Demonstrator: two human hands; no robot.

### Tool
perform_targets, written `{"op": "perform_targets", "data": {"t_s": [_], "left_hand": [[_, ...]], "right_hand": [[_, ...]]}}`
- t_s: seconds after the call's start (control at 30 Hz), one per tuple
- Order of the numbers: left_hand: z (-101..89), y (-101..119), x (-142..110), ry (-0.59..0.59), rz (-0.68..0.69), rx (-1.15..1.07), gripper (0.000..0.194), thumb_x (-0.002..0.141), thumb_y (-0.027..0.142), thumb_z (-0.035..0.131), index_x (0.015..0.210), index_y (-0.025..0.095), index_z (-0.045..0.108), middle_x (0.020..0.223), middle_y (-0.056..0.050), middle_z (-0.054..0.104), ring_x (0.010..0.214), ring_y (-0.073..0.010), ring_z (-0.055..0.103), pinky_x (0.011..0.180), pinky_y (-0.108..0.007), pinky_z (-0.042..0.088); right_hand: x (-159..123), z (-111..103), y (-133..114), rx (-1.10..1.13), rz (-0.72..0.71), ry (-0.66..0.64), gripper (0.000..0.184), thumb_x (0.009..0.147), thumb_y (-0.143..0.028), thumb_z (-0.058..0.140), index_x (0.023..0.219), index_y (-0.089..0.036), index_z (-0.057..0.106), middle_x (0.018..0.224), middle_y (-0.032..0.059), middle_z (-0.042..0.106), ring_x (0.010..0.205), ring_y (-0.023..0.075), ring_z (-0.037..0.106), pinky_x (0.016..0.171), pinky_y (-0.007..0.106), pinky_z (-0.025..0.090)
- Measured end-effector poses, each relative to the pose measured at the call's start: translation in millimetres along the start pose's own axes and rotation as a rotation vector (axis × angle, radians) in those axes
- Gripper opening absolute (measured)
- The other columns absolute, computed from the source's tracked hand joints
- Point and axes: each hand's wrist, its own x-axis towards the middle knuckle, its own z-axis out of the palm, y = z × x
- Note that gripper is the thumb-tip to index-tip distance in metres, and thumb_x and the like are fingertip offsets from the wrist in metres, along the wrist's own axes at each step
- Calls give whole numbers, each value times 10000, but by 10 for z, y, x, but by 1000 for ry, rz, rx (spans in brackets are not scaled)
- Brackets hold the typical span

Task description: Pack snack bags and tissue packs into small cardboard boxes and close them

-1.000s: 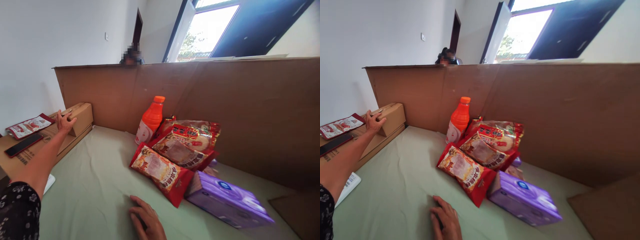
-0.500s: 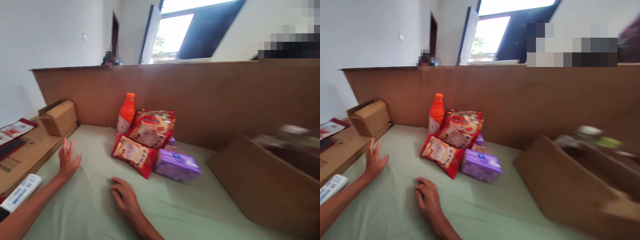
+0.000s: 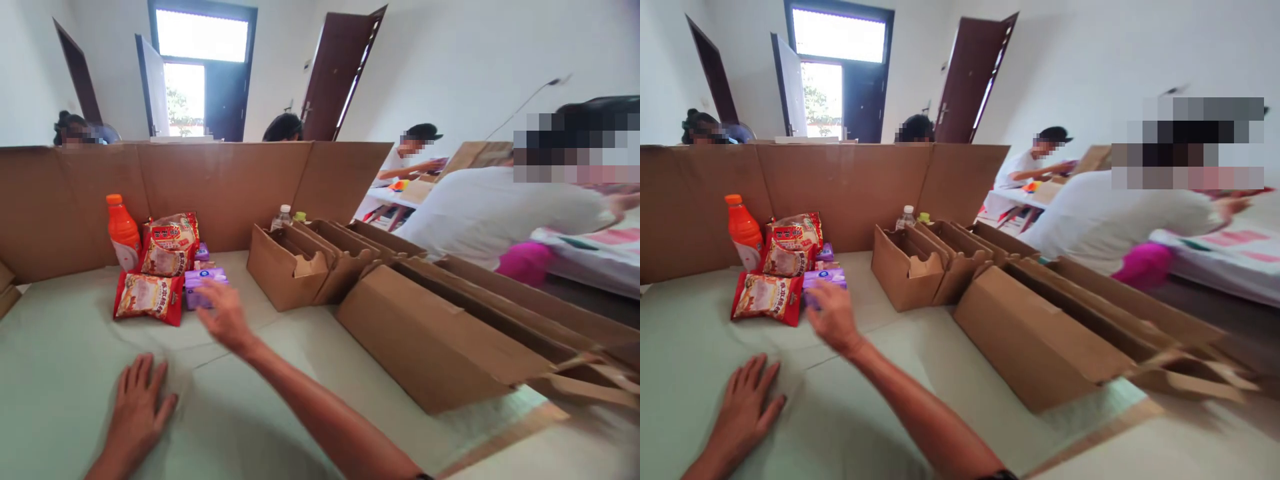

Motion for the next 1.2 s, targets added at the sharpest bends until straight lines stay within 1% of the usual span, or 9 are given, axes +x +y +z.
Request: {"op": "perform_targets", "data": {"t_s": [0.1, 0.17, 0.27, 0.37, 0.57, 0.7, 0.9, 1.03, 1.2], "left_hand": [[2, 325, -76, -47, 170, -109, 592, 896, 483, 579, 1450, 281, 527, 1572, -139, 438, 1451, -378, 385, 1166, -615, 287], [-31, 492, -86, -79, 223, -170, 622, 888, 493, 603, 1472, 311, 491, 1587, -122, 418, 1462, -376, 369, 1177, -627, 269], [-110, 658, -64, -130, 219, -229, 635, 870, 491, 631, 1456, 277, 514, 1573, -145, 434, 1467, -381, 362, 1188, -647, 249], [-176, 722, -43, -157, 181, -299, 630, 836, 455, 670, 1419, 247, 555, 1558, -161, 453, 1459, -383, 375, 1194, -652, 246], [-170, 626, -75, -184, -5, -594, 775, 796, 381, 696, 1498, 183, 434, 1608, -194, 350, 1477, -381, 341, 1194, -623, 284], [-179, 573, -156, -105, -3, -873, 1033, 762, 621, 721, 1579, 197, 251, 1668, -195, 183, 1523, -408, 211, 1217, -623, 219], [-533, 538, -264, -46, 34, -1135, 1350, 612, 844, 683, 1612, 232, 14, 1686, -173, 111, 1539, -435, 97, 1238, -627, 104], [-773, 324, -244, -15, -65, -1211, 1420, 567, 853, 706, 1605, 259, -58, 1684, -171, 122, 1534, -446, 105, 1237, -624, 94], [-792, 57, -129, -17, -103, -1294, 1479, 528, 827, 761, 1594, 286, -110, 1684, -178, 117, 1532, -419, 158, 1223, -570, 211]], "right_hand": [[247, -710, 536, -395, 148, 122, 568, 858, -292, 603, 1399, -138, 520, 1505, 190, 490, 1388, 323, 416, 1092, 463, 310], [352, -1050, 797, -648, 273, 84, 621, 867, -325, 600, 1429, -97, 469, 1510, 226, 469, 1367, 358, 424, 1047, 467, 316], [386, -1323, 976, -844, 443, -107, 426, 890, -286, 555, 1266, -86, 581, 1247, 226, 673, 1130, 349, 610, 899, 428, 371], [287, -1446, 957, -838, 468, -195, 202, 900, -258, 526, 988, -140, 666, 948, 160, 756, 912, 308, 687, 790, 381, 376], [-375, -1864, 702, -595, 126, -254, 190, 886, -298, 531, 760, -230, 656, 755, 63, 733, 755, 254, 690, 718, 354, 419], [-820, -2133, 306, -224, -187, -303, 228, 938, -322, 530, 763, -249, 656, 708, 22, 691, 669, 194, 642, 690, 331, 473], [-857, -1847, -258, 19, -437, -440, 253, 1000, -172, 467, 820, -209, 641, 775, 14, 670, 751, 143, 614, 864, 340, 468], [-758, -1508, -358, 136, -491, -432, 245, 991, -133, 468, 833, -206, 640, 817, 16, 661, 816, 149, 605, 885, 358, 461], [-672, -1305, -415, 237, -503, -454, 254, 995, -173, 452, 849, -234, 650, 827, 25, 685, 864, 178, 633, 871, 391, 503]]}}
